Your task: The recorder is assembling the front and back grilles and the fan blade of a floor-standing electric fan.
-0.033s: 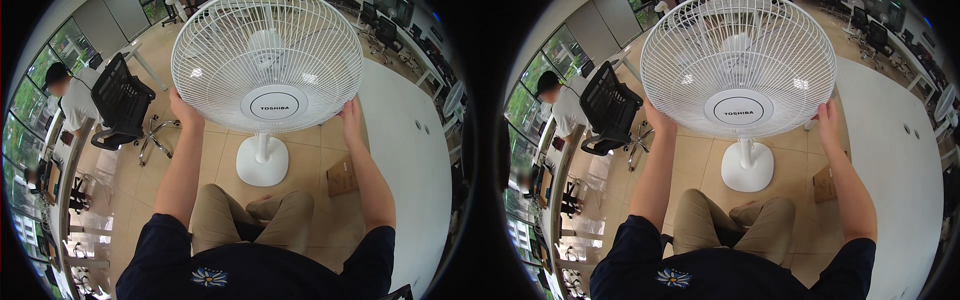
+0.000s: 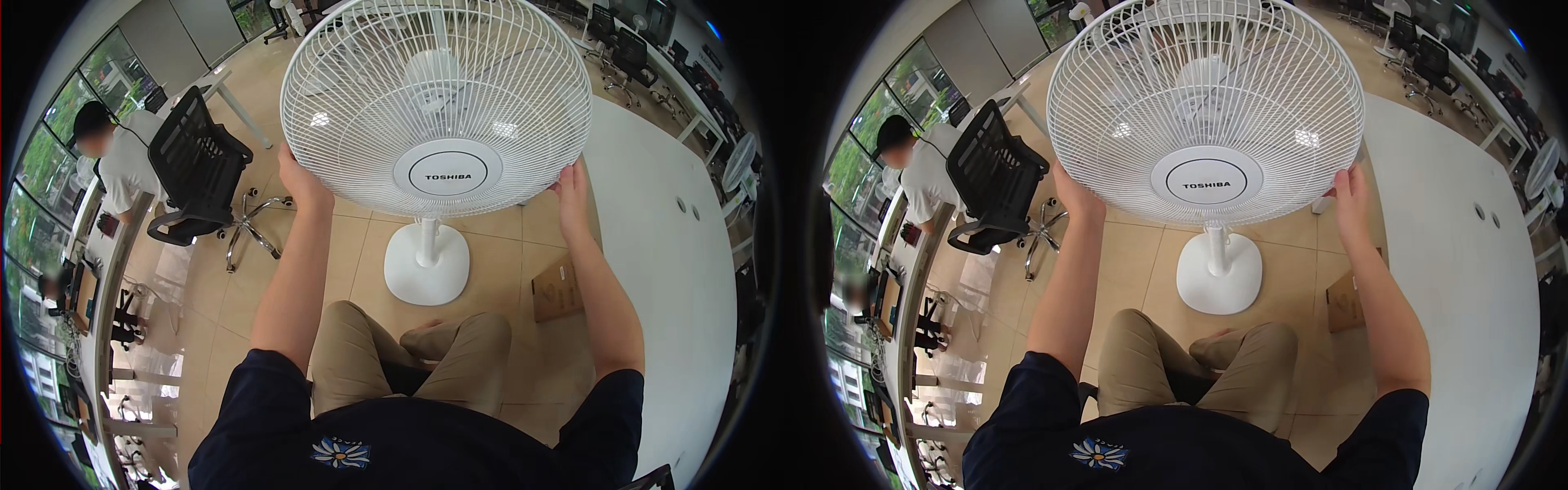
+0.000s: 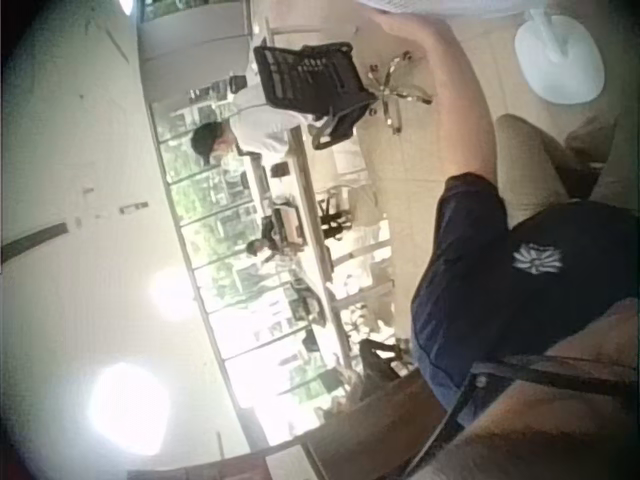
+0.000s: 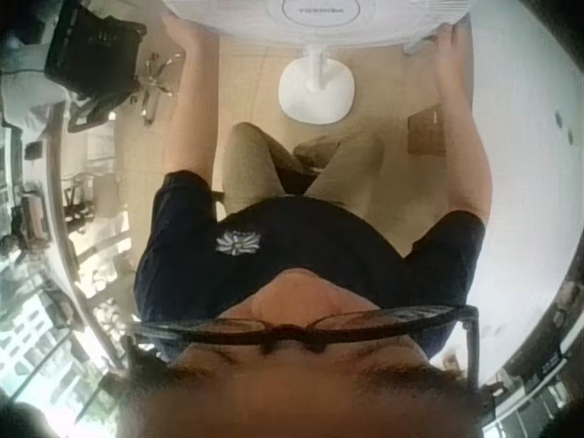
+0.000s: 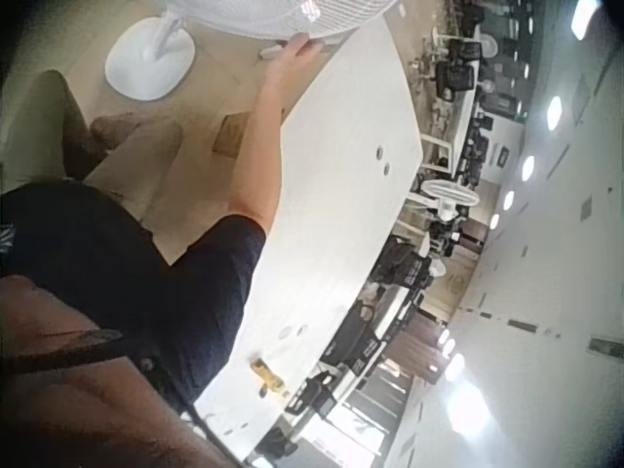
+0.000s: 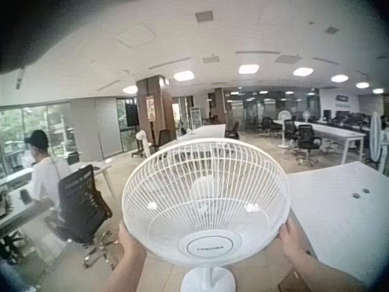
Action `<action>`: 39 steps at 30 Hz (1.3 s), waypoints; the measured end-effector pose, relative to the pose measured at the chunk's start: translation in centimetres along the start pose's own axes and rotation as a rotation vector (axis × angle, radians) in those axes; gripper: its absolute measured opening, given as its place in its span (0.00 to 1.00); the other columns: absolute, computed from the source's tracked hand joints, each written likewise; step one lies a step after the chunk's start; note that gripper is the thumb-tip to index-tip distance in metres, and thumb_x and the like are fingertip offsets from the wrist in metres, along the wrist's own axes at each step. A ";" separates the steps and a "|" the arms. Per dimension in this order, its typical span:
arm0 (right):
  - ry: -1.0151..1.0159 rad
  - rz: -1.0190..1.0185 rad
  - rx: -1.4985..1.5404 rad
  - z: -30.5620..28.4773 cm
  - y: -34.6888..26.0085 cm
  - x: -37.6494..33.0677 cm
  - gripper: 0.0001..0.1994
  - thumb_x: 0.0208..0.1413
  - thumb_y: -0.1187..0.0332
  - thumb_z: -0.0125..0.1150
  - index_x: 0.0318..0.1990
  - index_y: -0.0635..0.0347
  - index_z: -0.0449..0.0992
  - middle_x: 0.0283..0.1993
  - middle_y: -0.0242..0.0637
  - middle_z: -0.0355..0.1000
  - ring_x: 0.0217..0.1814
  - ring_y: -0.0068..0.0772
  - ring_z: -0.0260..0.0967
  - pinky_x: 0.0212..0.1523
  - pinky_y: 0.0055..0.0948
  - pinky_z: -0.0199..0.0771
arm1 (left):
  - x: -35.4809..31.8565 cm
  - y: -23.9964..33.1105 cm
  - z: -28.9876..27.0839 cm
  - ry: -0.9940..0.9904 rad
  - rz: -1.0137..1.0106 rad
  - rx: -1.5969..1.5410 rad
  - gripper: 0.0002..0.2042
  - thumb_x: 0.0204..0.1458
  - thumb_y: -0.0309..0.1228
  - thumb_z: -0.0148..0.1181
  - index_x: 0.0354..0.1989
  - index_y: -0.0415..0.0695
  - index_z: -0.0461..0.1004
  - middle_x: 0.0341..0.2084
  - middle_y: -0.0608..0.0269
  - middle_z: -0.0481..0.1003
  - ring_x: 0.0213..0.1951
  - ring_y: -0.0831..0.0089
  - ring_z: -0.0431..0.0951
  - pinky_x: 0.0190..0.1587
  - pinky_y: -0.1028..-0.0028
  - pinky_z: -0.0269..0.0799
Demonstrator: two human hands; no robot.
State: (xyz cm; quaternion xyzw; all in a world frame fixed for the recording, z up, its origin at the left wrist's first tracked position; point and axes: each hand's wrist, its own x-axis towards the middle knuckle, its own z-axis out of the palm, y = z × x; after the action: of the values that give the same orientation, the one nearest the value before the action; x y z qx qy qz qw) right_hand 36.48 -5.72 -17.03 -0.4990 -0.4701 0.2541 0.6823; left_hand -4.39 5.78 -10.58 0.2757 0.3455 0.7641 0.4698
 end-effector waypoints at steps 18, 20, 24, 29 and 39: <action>0.123 -0.290 -0.482 -0.1 -1.1 -0.2 0.16 0.72 0.60 0.50 0.44 0.67 0.75 0.32 0.40 0.72 0.35 0.30 0.66 0.39 0.32 0.67 | 0.3 1.0 -0.3 -0.130 -0.114 0.006 0.19 0.71 0.37 0.41 0.59 0.38 0.70 0.54 0.57 0.76 0.55 0.65 0.76 0.58 0.63 0.73; 0.114 -0.285 -0.512 0.0 -1.9 -0.4 0.16 0.71 0.60 0.50 0.44 0.67 0.75 0.32 0.41 0.72 0.34 0.32 0.66 0.39 0.33 0.67 | 0.8 1.1 -0.7 -0.174 -0.106 0.028 0.19 0.71 0.37 0.41 0.59 0.38 0.70 0.54 0.56 0.76 0.55 0.64 0.76 0.58 0.63 0.73; 0.090 -0.324 -0.509 -0.2 -1.7 -0.4 0.16 0.71 0.60 0.49 0.45 0.67 0.75 0.33 0.42 0.73 0.34 0.36 0.66 0.39 0.34 0.67 | 1.0 0.9 -0.9 -0.135 -0.100 0.039 0.19 0.71 0.37 0.41 0.60 0.37 0.70 0.54 0.56 0.76 0.56 0.64 0.76 0.59 0.63 0.73; 0.062 -0.290 -0.559 -0.8 -1.4 -0.2 0.17 0.72 0.64 0.45 0.55 0.68 0.73 0.39 0.40 0.76 0.39 0.31 0.69 0.44 0.32 0.70 | 0.5 1.2 -0.7 -0.124 -0.106 0.033 0.20 0.71 0.38 0.42 0.60 0.37 0.70 0.54 0.55 0.76 0.56 0.64 0.76 0.59 0.63 0.72; 0.009 -0.311 -0.560 -1.0 -1.9 0.1 0.14 0.70 0.63 0.50 0.46 0.68 0.74 0.36 0.42 0.75 0.37 0.34 0.70 0.41 0.33 0.69 | 1.3 0.4 -1.2 -0.194 -0.080 0.032 0.22 0.71 0.42 0.44 0.63 0.38 0.70 0.56 0.57 0.76 0.58 0.64 0.75 0.62 0.64 0.70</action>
State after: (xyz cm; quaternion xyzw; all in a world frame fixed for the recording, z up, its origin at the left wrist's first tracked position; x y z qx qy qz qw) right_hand 37.17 -6.84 -15.28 -0.5907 -0.5894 0.0052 0.5511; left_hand -6.06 6.54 -10.85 0.3416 0.3213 0.7089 0.5268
